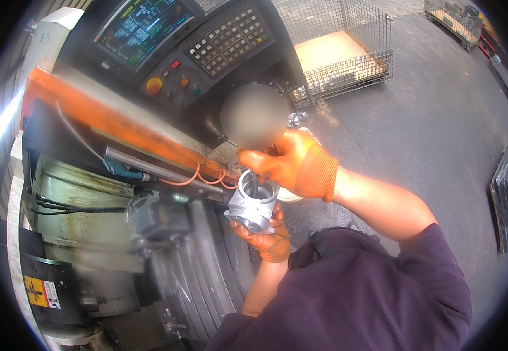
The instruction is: The person removes a cylindrical metal part from a CNC machine, measures its internal diameter with a dial bore gauge, and then cleans the part with a compressed air nozzle. The person then places the part back into the machine's chuck.
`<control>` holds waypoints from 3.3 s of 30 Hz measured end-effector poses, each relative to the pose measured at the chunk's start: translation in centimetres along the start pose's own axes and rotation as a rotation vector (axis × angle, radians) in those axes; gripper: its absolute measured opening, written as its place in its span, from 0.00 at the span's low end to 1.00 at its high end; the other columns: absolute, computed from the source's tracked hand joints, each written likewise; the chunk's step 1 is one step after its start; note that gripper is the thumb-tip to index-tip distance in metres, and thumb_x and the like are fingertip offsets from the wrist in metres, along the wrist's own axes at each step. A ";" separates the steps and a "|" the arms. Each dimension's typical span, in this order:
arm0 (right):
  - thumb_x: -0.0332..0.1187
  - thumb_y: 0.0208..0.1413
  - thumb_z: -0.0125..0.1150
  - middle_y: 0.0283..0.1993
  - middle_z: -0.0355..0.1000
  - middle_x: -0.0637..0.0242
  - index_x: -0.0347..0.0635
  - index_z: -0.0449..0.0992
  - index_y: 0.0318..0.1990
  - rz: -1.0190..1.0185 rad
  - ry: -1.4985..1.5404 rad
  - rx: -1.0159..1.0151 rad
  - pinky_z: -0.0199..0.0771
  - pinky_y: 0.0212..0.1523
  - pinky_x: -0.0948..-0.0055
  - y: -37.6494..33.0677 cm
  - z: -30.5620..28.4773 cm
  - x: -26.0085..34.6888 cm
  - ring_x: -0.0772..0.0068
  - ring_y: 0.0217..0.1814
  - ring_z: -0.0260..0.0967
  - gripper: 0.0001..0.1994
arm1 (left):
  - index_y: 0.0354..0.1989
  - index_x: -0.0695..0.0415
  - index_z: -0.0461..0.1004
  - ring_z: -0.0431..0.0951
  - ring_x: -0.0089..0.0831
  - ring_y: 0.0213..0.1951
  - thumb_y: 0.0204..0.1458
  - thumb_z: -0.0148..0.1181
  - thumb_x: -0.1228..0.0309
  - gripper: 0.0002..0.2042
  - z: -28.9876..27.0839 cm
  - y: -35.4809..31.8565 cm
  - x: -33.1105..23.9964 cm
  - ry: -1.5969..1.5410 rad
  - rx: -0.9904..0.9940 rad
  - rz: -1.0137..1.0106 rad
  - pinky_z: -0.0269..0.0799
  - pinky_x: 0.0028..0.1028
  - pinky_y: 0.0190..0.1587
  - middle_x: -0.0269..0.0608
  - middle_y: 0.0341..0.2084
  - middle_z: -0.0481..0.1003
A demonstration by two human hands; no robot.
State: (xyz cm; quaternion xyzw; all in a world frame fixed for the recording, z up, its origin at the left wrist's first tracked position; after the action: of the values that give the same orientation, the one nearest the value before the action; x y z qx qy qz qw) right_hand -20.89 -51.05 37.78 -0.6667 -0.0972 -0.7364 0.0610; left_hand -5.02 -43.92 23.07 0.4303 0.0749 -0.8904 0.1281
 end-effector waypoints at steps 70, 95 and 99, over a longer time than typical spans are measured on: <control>0.46 0.72 0.51 0.34 0.84 0.75 0.57 0.79 0.49 -0.367 -0.439 -0.092 0.67 0.18 0.88 45.1 -7.9 41.1 0.90 0.23 0.73 0.11 | 0.70 0.74 0.56 0.74 0.67 0.56 0.62 0.64 0.51 0.41 -15.9 2.6 -4.9 1.547 -0.860 1.025 0.72 0.56 0.59 0.74 0.59 0.68; 0.60 0.72 0.47 0.48 0.81 0.54 0.37 0.70 0.69 0.207 -0.466 0.687 0.83 0.42 0.69 18.4 2.1 -12.3 0.67 0.42 0.82 0.35 | 0.64 0.66 0.69 0.78 0.34 0.53 0.64 0.55 0.57 0.27 -16.7 7.3 -3.3 0.271 -0.205 0.148 0.75 0.34 0.55 0.45 0.54 0.77; 0.66 0.70 0.45 0.53 0.80 0.54 0.41 0.66 0.70 0.793 0.069 0.856 0.83 0.48 0.64 8.4 5.7 -29.3 0.61 0.49 0.83 0.38 | 0.66 0.65 0.68 0.79 0.29 0.52 0.65 0.52 0.45 0.34 -16.8 7.7 1.6 0.133 -0.159 -0.015 0.74 0.31 0.57 0.42 0.52 0.78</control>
State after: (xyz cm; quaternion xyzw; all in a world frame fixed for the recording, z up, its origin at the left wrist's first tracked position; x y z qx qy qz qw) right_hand -10.52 -59.12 9.67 -0.5438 -0.1269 -0.5737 0.5992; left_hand 8.83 -47.41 11.27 0.4766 0.1569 -0.8519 0.1498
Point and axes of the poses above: each hand's wrist, its own y-axis towards the middle knuckle, its own z-axis out of the palm, x = y × z, the point moved 9 cm from there along y, towards the middle knuckle
